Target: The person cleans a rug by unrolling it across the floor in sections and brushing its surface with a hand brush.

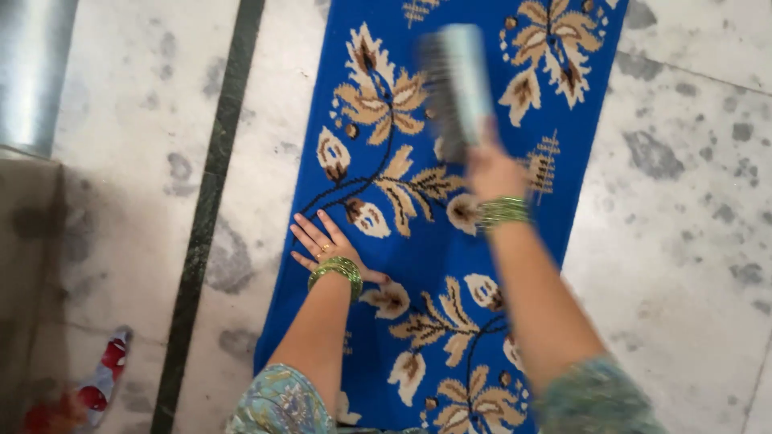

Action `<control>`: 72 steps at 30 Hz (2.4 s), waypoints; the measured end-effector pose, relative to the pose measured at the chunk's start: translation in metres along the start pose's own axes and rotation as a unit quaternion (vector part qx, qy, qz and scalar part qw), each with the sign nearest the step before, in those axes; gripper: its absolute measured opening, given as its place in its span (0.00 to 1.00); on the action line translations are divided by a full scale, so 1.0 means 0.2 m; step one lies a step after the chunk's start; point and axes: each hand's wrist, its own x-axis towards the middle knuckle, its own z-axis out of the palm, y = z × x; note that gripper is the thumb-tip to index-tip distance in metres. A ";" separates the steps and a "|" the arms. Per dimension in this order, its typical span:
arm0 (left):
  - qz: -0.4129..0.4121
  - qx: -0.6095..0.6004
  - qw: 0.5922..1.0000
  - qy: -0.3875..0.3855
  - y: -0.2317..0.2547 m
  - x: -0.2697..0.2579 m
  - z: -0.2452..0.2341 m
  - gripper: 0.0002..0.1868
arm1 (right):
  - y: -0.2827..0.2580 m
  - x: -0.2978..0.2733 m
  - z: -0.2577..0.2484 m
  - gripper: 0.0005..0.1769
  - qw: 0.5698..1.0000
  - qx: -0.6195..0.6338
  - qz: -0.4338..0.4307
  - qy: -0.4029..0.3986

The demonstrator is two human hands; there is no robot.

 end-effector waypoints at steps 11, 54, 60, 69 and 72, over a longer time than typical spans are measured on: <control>-0.009 -0.003 0.983 0.183 0.00 0.15 0.16 0.94 | -0.24 -0.79 0.53 0.35 0.983 -0.003 -0.160 -0.084; -0.017 -0.005 1.000 -0.022 0.01 -0.02 -0.03 0.98 | -0.01 -0.10 0.04 0.31 0.984 -0.071 -0.164 -0.002; -0.004 -0.011 1.000 -0.002 0.00 -0.01 -0.01 0.99 | 0.82 -0.32 -0.19 0.32 0.976 -0.080 -0.063 0.191; 0.049 -0.030 0.994 0.090 0.01 -0.04 0.08 0.92 | 0.69 -1.12 0.36 0.36 0.986 0.103 0.104 0.081; 0.221 -0.080 0.939 0.252 0.11 -0.13 0.27 0.65 | 0.80 -0.91 0.37 0.28 0.864 -0.051 -0.230 0.446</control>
